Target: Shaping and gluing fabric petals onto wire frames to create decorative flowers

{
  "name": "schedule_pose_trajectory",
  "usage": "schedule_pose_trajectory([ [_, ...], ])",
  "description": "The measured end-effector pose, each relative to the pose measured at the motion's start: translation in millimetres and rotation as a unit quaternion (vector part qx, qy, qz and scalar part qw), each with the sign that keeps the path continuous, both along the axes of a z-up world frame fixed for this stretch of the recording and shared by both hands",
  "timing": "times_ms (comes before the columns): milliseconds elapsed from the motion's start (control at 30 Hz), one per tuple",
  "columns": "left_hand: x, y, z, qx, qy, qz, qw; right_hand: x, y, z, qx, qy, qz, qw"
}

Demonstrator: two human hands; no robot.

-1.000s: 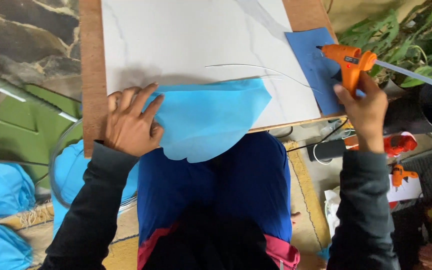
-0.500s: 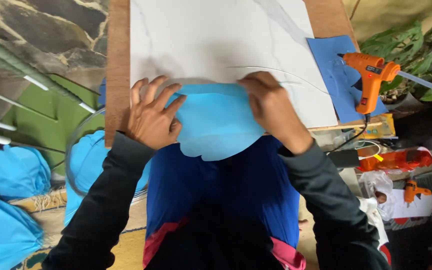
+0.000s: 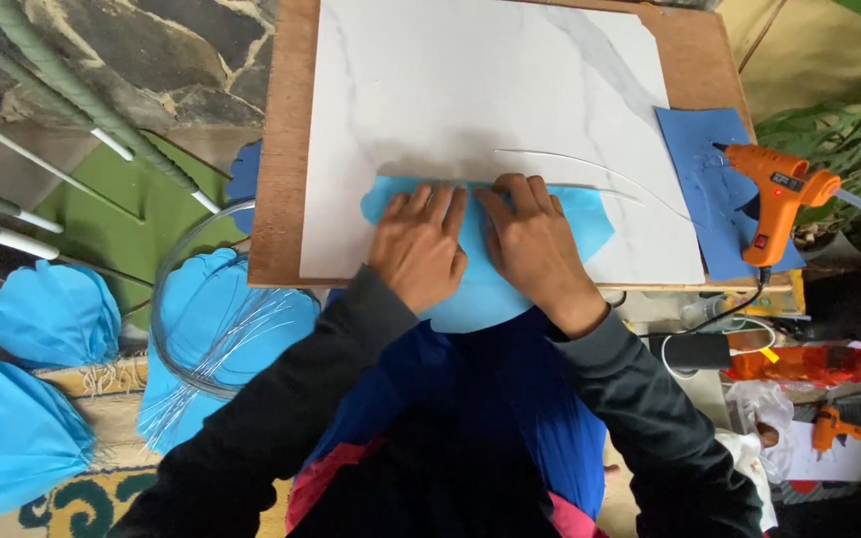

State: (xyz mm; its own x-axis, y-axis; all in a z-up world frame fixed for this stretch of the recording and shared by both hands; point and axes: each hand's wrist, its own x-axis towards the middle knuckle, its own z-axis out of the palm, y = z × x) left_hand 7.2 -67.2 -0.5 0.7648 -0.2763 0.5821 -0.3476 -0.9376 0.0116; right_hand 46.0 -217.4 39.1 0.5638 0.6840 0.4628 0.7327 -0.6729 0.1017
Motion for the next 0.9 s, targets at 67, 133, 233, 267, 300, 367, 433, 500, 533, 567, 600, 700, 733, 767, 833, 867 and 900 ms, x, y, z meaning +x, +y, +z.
schedule_pose_trajectory([
  [67, -6.6, -3.4, 4.9, 0.010, -0.013, 0.021, 1.000, -2.9, 1.1, 5.9, 0.006, 0.014, 0.005, 1.000],
  [133, -10.1, -6.7, 5.4, 0.021, -0.022, 0.040, 0.999, -0.4, -3.1, 9.3, 0.014, 0.032, 0.006, 0.999],
  [233, -10.5, -9.9, 1.8, 0.014, -0.038, 0.055, 0.998, 12.2, -22.8, 16.6, 0.086, 0.100, 0.074, 0.988],
  [267, -11.6, -10.6, 1.1, 0.014, -0.041, 0.061, 0.997, 15.9, -33.7, 21.8, 0.115, 0.093, 0.061, 0.987],
  [300, -12.8, -11.5, 0.5, 0.014, -0.045, 0.068, 0.997, 19.6, -44.5, 27.2, 0.144, 0.085, 0.047, 0.985],
  [367, -14.4, -9.0, -0.9, 0.007, -0.045, 0.061, 0.997, 28.9, -65.5, 22.4, 0.103, 0.057, 0.013, 0.993],
  [433, -12.3, -6.4, -2.6, 0.001, -0.050, 0.051, 0.997, 33.0, -82.7, 17.2, 0.063, 0.024, -0.022, 0.997],
  [500, -11.3, -3.6, -7.5, 0.004, -0.045, 0.065, 0.997, 29.9, -94.9, 9.2, 0.002, -0.005, -0.117, 0.993],
  [533, -11.3, -2.9, -6.2, 0.005, -0.044, 0.068, 0.997, 29.3, -101.2, 3.2, 0.002, -0.004, -0.114, 0.993],
  [567, -11.5, -2.1, -5.2, -0.001, -0.046, 0.071, 0.996, 28.6, -107.3, -3.1, -0.016, -0.006, -0.135, 0.991],
  [600, -12.5, -1.7, -4.3, -0.007, -0.047, 0.073, 0.996, 26.9, -113.9, -9.8, -0.035, -0.007, -0.157, 0.987],
  [700, -11.5, -2.7, -8.0, -0.018, -0.044, 0.082, 0.996, 22.8, -116.1, -12.2, -0.040, -0.008, -0.164, 0.986],
  [733, -12.6, -2.1, -7.4, -0.018, -0.044, 0.079, 0.996, 23.7, -114.0, -10.4, -0.039, -0.008, -0.166, 0.985],
  [767, -13.6, -1.5, -6.7, -0.015, -0.039, 0.077, 0.996, 24.5, -112.0, -8.6, -0.010, -0.014, -0.158, 0.987],
  [833, -14.7, -2.5, -5.5, -0.013, -0.034, 0.074, 0.997, 27.5, -112.7, -8.7, 0.019, -0.020, -0.151, 0.988],
  [867, -16.0, -3.0, -5.1, 0.000, -0.045, 0.089, 0.995, 28.7, -114.2, -11.3, 0.012, -0.019, -0.152, 0.988],
  [900, -17.5, -3.1, -4.7, 0.012, -0.056, 0.103, 0.993, 29.8, -115.3, -14.0, 0.006, -0.018, -0.152, 0.988],
])
